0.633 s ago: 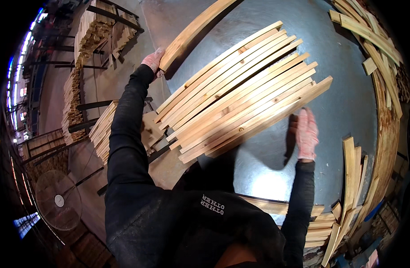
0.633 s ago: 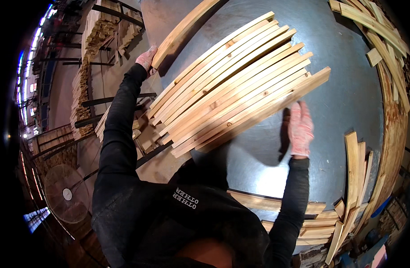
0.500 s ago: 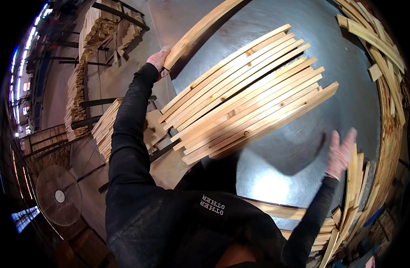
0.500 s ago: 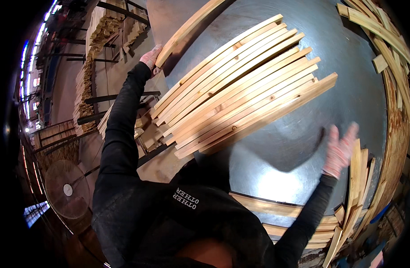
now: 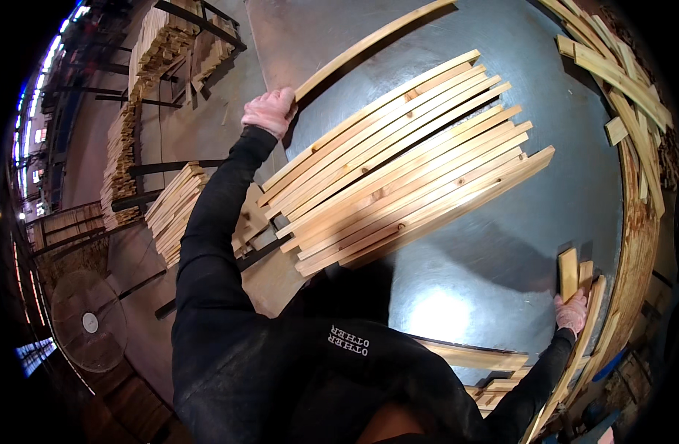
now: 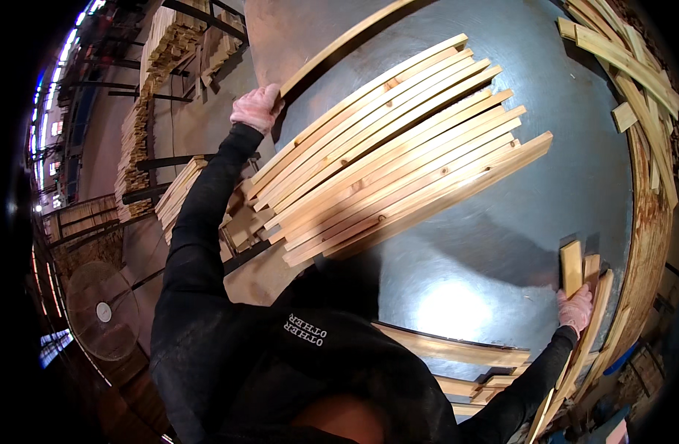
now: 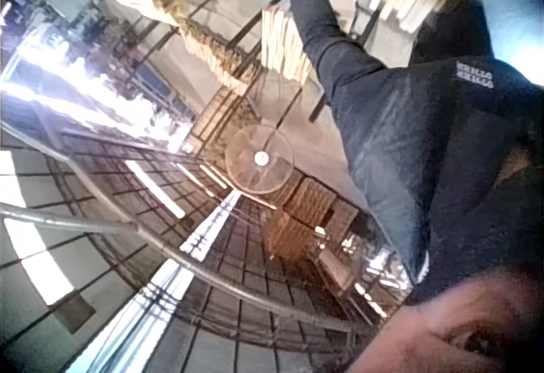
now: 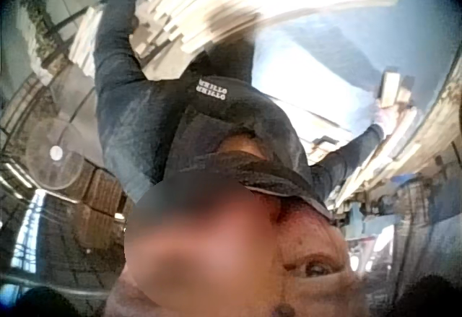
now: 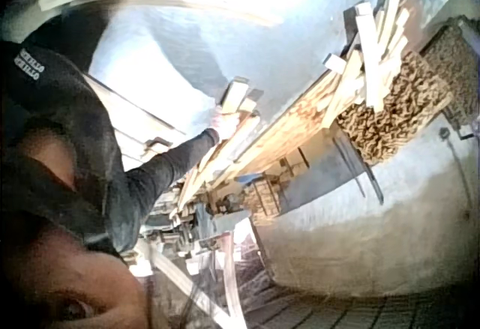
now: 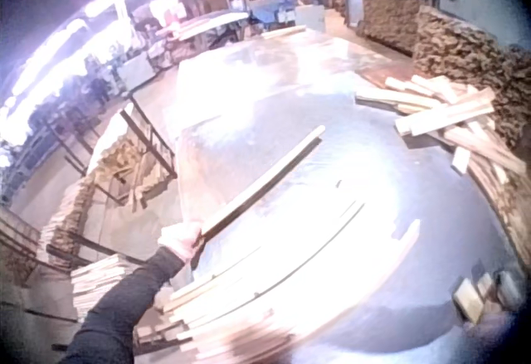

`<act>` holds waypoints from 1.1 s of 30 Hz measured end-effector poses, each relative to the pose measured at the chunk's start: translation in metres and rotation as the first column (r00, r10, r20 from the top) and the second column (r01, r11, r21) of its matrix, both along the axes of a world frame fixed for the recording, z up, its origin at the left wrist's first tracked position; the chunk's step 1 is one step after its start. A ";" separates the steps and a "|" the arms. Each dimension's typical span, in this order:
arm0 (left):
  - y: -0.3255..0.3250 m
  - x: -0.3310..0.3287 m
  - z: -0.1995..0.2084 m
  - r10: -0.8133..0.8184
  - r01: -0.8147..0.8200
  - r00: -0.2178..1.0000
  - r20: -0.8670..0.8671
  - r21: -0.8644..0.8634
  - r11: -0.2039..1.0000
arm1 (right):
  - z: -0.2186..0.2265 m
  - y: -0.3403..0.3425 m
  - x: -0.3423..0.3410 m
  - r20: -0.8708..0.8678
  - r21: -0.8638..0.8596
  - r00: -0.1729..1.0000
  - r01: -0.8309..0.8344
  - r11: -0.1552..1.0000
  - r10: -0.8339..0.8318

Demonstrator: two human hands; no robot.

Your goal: The person repeatedly picks up thin wooden planks from a large pile on a metal table and stacks them into a neat pile. They handle the planks one by one or in small groups, aligning them before placing them onto the growing stack.

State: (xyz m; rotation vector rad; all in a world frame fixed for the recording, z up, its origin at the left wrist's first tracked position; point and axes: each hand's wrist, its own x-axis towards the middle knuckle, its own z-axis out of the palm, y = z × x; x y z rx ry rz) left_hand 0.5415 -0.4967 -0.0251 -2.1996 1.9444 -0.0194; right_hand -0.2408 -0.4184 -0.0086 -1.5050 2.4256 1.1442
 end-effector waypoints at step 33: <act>0.016 0.086 -0.017 0.035 -0.258 0.227 -0.973 -0.026 0.966 | 0.001 -0.017 0.228 0.696 -0.446 0.620 -0.023 0.895 0.362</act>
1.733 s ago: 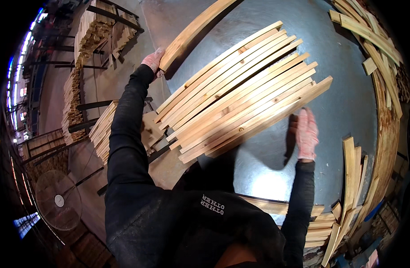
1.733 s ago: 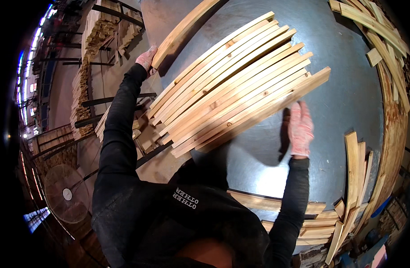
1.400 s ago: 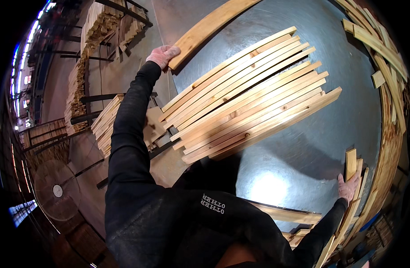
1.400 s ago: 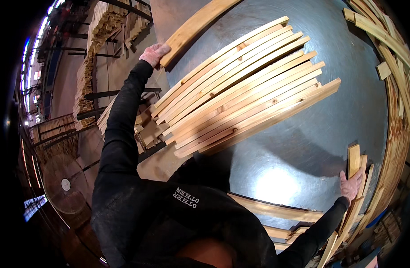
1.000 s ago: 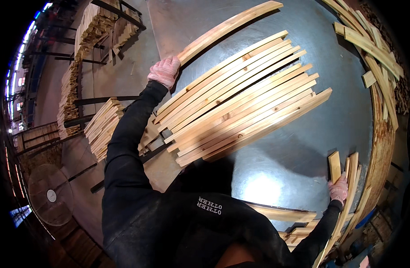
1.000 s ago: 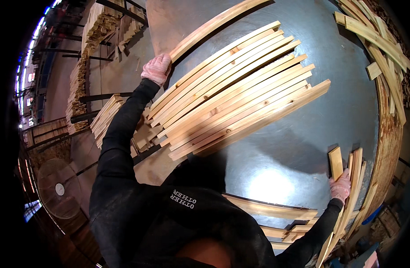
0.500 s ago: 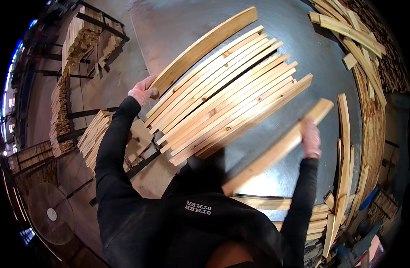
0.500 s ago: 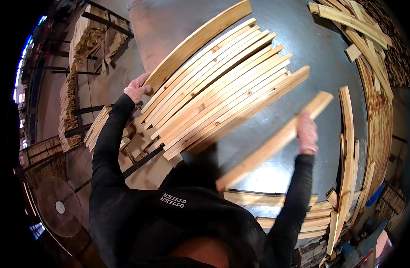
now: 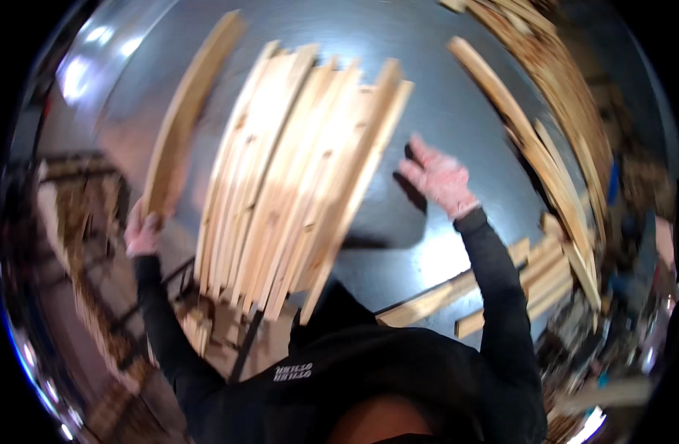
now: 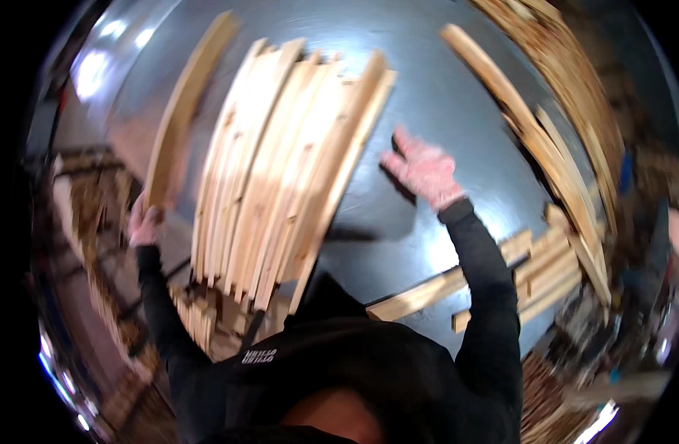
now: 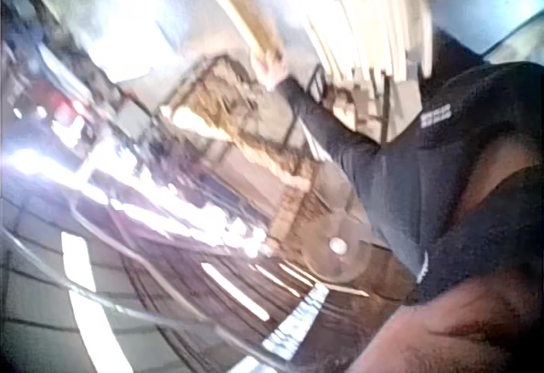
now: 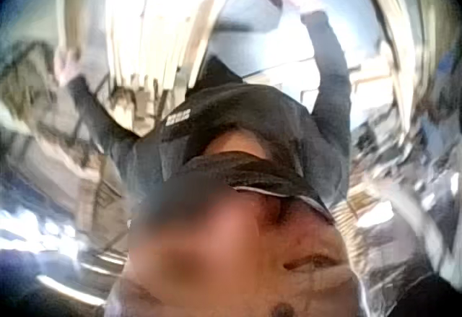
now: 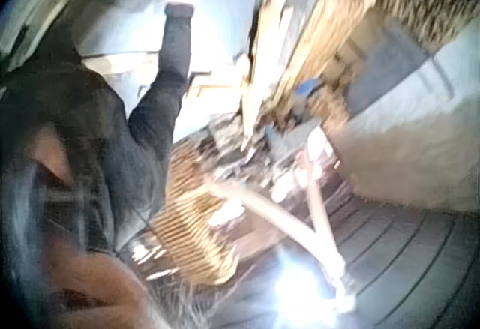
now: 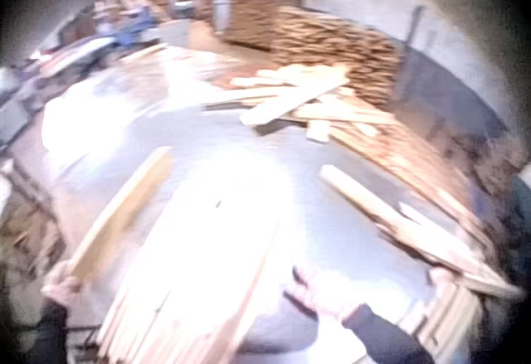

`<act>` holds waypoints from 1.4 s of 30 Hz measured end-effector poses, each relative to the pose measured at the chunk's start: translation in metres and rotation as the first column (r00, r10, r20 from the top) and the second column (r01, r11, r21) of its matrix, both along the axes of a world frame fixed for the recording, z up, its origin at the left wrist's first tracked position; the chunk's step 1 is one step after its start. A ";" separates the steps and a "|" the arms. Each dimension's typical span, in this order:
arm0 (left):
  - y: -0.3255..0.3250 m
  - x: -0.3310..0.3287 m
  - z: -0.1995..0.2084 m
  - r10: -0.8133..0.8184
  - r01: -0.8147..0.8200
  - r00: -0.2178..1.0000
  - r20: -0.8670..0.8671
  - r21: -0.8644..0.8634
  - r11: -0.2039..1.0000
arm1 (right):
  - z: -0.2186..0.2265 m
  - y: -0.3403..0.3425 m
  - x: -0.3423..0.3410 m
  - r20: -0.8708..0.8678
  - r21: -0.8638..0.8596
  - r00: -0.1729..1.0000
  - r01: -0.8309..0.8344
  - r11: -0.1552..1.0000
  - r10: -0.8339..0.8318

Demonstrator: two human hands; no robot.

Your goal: The person repeatedly picks up thin wooden planks from a large pile on a metal table and stacks them into a neat pile. They handle the planks one by one or in small groups, aligning them before placing them onto the growing stack.

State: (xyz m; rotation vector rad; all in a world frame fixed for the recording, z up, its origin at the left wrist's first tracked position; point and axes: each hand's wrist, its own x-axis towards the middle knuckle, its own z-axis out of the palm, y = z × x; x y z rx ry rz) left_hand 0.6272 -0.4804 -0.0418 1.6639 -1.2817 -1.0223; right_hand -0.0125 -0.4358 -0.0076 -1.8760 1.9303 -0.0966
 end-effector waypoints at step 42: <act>0.181 -0.489 0.031 -0.099 0.734 0.393 -0.914 0.248 0.632 | 0.130 0.189 -0.042 0.336 -0.036 0.693 0.687 0.726 -0.638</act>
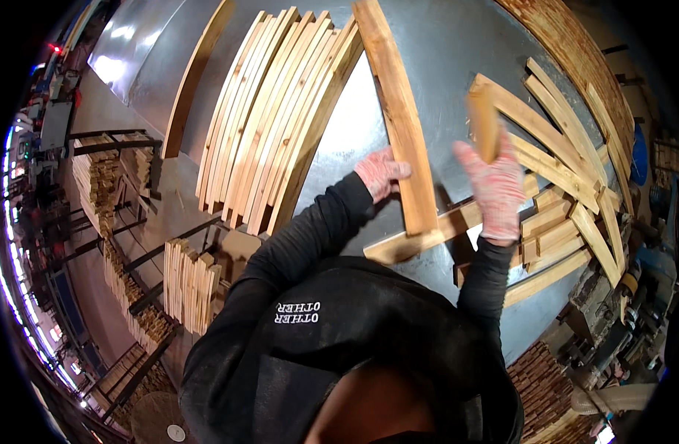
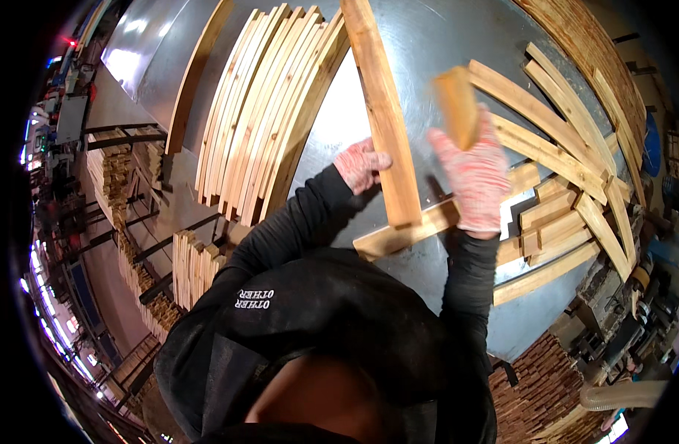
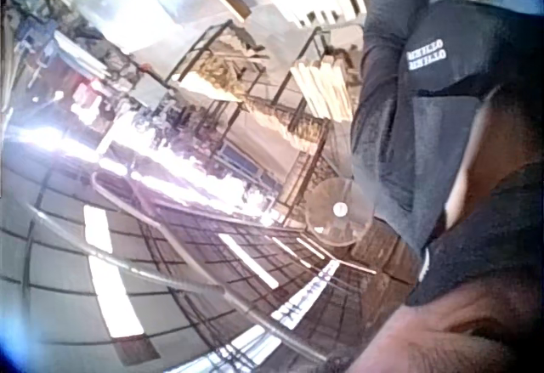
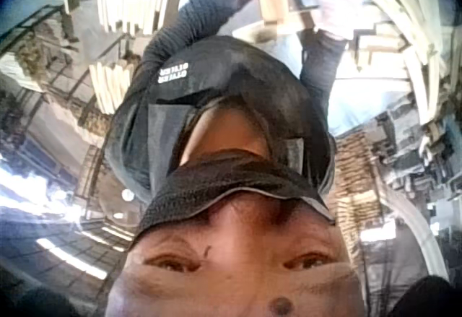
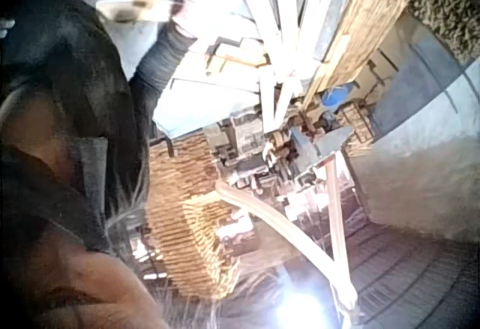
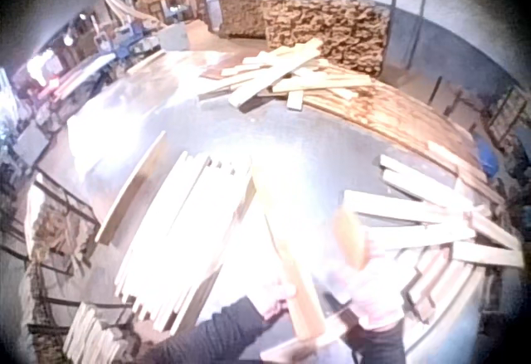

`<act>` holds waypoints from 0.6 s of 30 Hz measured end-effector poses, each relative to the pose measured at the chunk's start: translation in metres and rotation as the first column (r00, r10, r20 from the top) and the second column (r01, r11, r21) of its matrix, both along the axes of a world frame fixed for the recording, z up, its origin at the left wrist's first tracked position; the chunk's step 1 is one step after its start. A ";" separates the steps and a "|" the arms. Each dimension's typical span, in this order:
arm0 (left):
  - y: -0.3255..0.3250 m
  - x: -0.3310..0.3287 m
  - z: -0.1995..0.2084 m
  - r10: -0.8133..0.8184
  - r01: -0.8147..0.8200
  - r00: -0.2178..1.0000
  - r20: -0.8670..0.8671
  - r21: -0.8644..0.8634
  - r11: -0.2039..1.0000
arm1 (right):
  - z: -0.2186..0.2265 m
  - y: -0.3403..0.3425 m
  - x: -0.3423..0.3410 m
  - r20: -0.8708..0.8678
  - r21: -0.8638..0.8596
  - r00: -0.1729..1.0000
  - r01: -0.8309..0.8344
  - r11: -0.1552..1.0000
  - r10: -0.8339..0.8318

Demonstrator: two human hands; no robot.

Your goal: The person repeatedly picks up thin wooden planks from a large pile on a metal table and stacks them into a neat pile. They handle the planks one by one or in small groups, aligning them before placing them onto the growing stack.

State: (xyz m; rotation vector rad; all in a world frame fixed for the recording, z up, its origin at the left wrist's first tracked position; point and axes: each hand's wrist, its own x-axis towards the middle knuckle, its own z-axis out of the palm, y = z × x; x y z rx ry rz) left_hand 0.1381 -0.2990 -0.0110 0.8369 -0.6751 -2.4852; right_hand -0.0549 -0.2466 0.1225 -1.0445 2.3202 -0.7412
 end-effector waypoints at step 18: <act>-0.287 -0.131 0.168 0.756 0.325 0.456 0.470 -0.878 0.351 | 0.025 0.082 0.014 -0.543 -0.022 0.772 -0.407 0.913 0.331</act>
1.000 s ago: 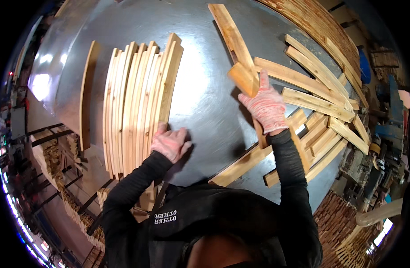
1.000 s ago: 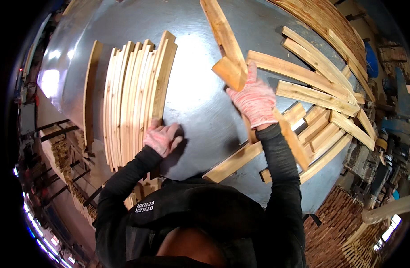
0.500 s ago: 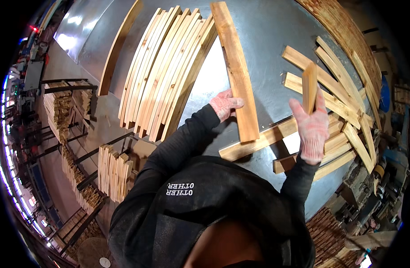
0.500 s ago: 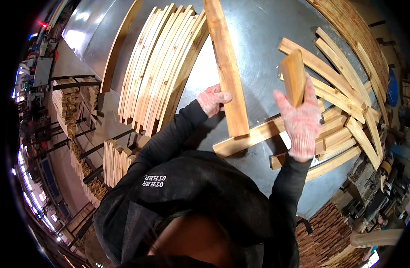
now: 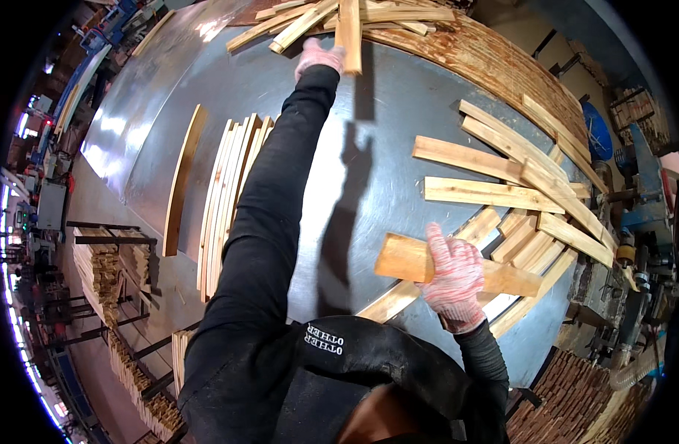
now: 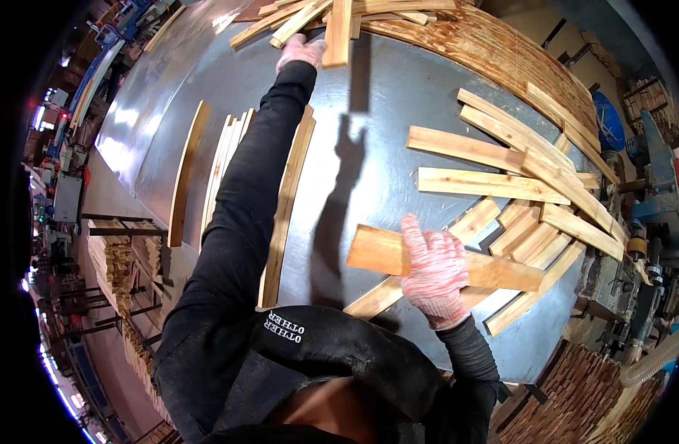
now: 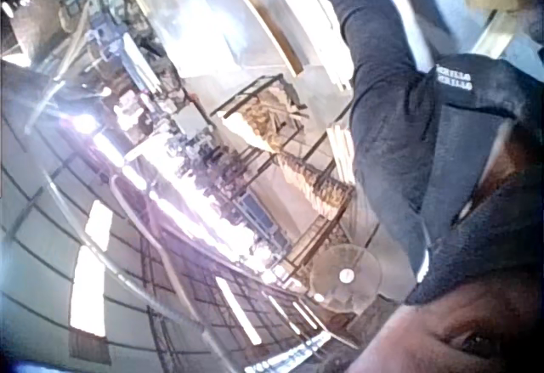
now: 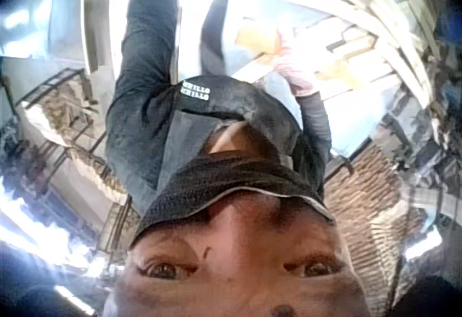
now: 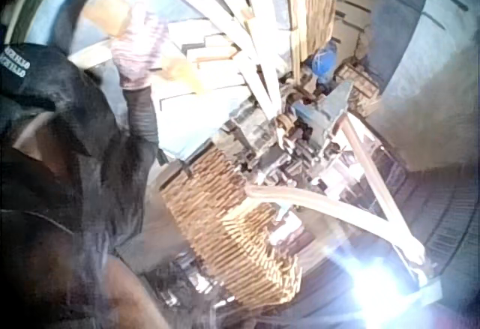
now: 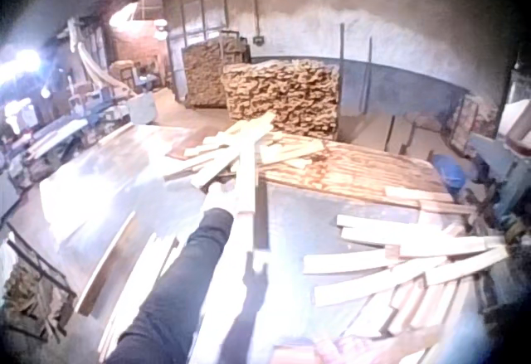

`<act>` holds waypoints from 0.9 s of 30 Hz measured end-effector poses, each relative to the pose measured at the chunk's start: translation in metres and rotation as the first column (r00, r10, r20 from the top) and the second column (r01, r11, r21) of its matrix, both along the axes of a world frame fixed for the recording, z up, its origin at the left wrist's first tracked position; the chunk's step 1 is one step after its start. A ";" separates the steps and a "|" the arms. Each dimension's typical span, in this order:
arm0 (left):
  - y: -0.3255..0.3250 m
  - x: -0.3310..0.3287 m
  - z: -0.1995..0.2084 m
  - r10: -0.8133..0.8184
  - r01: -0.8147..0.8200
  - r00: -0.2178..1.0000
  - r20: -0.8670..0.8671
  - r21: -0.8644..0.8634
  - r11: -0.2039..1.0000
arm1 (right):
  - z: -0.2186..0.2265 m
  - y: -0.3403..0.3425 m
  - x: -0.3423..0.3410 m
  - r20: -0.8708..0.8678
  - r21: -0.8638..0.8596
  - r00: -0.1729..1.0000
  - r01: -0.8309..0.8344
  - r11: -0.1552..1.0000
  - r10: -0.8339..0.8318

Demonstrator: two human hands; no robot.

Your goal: The person repeatedly picks up thin wooden planks from a large pile on a metal table and stacks them into a neat pile. They handle the planks one by one or in small groups, aligning them before placing them onto the growing stack.

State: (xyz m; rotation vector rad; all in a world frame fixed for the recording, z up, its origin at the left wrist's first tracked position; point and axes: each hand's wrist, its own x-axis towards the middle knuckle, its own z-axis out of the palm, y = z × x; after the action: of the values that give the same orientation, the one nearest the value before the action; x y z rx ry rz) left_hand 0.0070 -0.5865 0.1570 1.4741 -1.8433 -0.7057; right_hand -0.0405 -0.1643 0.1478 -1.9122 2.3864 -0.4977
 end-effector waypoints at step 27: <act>0.352 0.124 -0.077 -0.639 0.592 0.769 0.006 0.368 0.717 | -0.122 -0.071 -0.007 0.776 -0.070 -0.591 0.266 0.961 0.220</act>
State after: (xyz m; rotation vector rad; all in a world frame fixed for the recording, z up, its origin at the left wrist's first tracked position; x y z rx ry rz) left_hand 0.1315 -0.2343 0.0801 1.0900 -2.4488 -1.3426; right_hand -0.0475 -0.2356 0.0258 -0.2426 0.7101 -1.6755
